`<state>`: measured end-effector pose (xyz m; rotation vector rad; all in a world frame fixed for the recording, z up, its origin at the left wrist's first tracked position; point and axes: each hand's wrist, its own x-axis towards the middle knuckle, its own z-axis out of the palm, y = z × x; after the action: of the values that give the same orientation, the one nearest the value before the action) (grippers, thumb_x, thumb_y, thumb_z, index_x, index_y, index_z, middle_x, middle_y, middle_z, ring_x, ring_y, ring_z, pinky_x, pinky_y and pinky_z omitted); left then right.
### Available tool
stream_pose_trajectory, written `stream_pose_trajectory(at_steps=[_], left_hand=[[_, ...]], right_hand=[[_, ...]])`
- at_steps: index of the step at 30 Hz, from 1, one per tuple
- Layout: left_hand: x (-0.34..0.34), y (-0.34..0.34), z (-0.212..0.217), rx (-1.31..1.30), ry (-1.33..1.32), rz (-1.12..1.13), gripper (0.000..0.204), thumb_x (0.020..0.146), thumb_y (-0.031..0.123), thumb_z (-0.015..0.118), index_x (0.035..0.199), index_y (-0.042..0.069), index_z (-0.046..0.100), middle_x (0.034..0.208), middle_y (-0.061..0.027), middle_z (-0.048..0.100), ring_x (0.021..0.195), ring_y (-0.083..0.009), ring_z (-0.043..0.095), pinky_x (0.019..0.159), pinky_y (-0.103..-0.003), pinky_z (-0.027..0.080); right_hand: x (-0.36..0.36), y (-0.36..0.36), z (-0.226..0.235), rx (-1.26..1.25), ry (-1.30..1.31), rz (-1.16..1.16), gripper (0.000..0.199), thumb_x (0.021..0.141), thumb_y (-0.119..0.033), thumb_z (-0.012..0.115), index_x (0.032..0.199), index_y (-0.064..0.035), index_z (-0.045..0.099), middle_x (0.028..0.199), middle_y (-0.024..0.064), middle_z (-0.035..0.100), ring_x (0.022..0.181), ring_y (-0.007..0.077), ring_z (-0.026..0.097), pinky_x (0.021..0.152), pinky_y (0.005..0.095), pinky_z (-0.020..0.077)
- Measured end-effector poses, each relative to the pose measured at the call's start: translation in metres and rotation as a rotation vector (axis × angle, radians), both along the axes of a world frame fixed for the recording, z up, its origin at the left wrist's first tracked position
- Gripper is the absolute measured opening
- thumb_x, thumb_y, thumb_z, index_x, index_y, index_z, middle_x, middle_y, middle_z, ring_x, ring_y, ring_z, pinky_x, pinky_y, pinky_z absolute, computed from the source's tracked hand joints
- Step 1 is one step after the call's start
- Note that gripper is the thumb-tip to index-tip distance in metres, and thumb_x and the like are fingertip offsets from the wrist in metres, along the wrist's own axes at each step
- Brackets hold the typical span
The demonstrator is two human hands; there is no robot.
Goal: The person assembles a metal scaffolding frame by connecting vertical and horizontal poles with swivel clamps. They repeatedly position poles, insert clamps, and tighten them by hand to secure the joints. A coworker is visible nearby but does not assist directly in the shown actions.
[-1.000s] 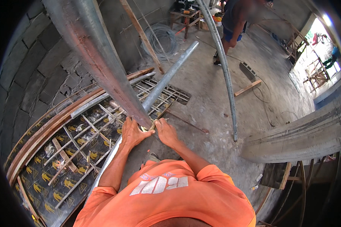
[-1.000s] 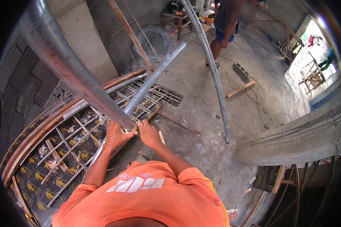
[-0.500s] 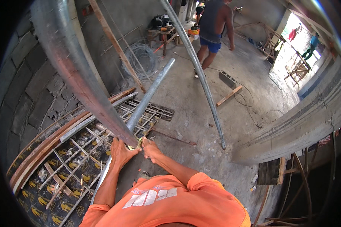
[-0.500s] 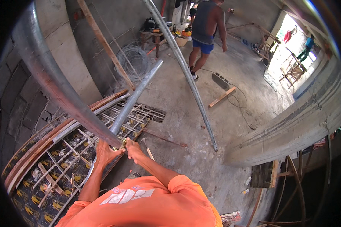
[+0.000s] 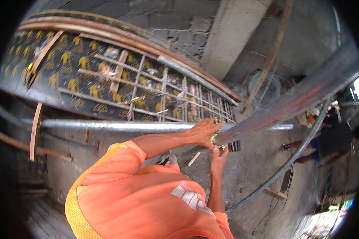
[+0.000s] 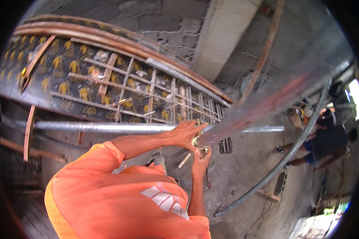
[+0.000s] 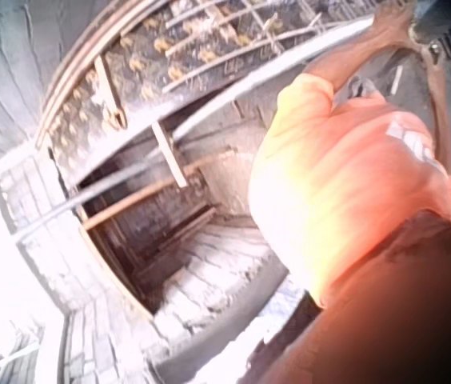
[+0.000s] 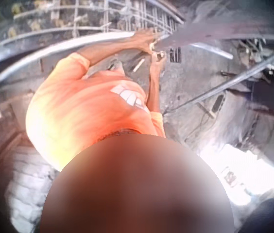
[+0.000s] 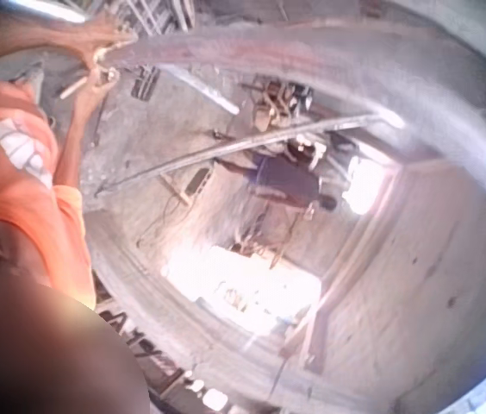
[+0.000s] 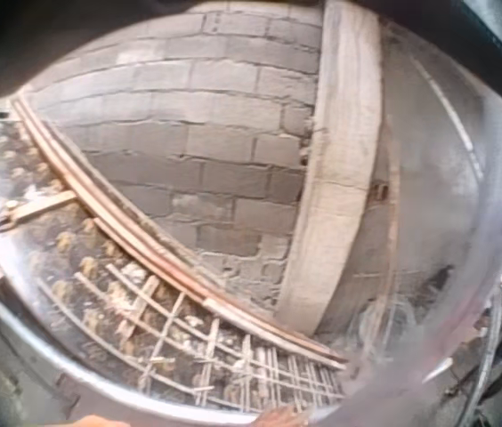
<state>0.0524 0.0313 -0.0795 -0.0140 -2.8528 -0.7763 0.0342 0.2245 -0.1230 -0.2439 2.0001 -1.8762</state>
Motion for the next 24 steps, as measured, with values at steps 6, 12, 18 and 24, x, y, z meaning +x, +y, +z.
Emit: stream_pose_trajectory(at_steps=[6, 12, 18, 24], left_hand=[[-0.001, 0.003, -0.003, 0.069, -0.047, 0.021, 0.134, 0.055, 0.057, 0.089, 0.164, 0.009, 0.027, 0.122, -0.0315, 0.056, 0.111, -0.0476, 0.059, 0.093, -0.054, 0.044], [0.001, 0.005, -0.003, 0.055, -0.028, 0.023, 0.136, 0.055, 0.064, 0.09, 0.163, 0.01, 0.028, 0.122, -0.028, 0.055, 0.116, -0.0437, 0.057, 0.093, -0.055, 0.044], [-0.008, 0.007, -0.018, 0.042, -0.018, 0.009, 0.152, 0.045, 0.073, 0.092, 0.164, 0.006, 0.024, 0.127, -0.0307, 0.055, 0.117, -0.0441, 0.057, 0.094, -0.053, 0.042], [-0.012, 0.02, -0.024, 0.022, -0.043, 0.041, 0.15, 0.048, 0.065, 0.093, 0.162, -0.001, 0.023, 0.131, -0.032, 0.049, 0.12, -0.0427, 0.051, 0.098, -0.053, 0.036]], right_hand=[[-0.008, 0.013, -0.007, -0.076, -0.093, 0.007, 0.076, 0.099, -0.029, 0.071, 0.158, -0.0035, 0.031, 0.139, 0.0132, 0.052, 0.112, 0.0201, 0.06, 0.086, 0.0361, 0.0524], [-0.001, 0.02, -0.011, 0.026, -0.112, 0.049, 0.088, 0.095, -0.025, 0.077, 0.161, -0.0039, 0.023, 0.143, 0.0153, 0.046, 0.115, 0.0222, 0.058, 0.088, 0.0353, 0.0522], [-0.002, 0.038, -0.03, 0.331, 0.092, 0.174, 0.086, 0.091, -0.018, 0.079, 0.157, 0.0036, 0.029, 0.141, 0.0194, 0.048, 0.115, 0.024, 0.061, 0.095, 0.0387, 0.0519], [-0.029, 0.101, -0.129, 0.327, -0.147, 0.169, 0.045, 0.104, -0.027, 0.06, 0.141, -0.0026, 0.052, 0.114, 0.0089, 0.061, 0.087, 0.0184, 0.065, 0.07, 0.0313, 0.0553]])
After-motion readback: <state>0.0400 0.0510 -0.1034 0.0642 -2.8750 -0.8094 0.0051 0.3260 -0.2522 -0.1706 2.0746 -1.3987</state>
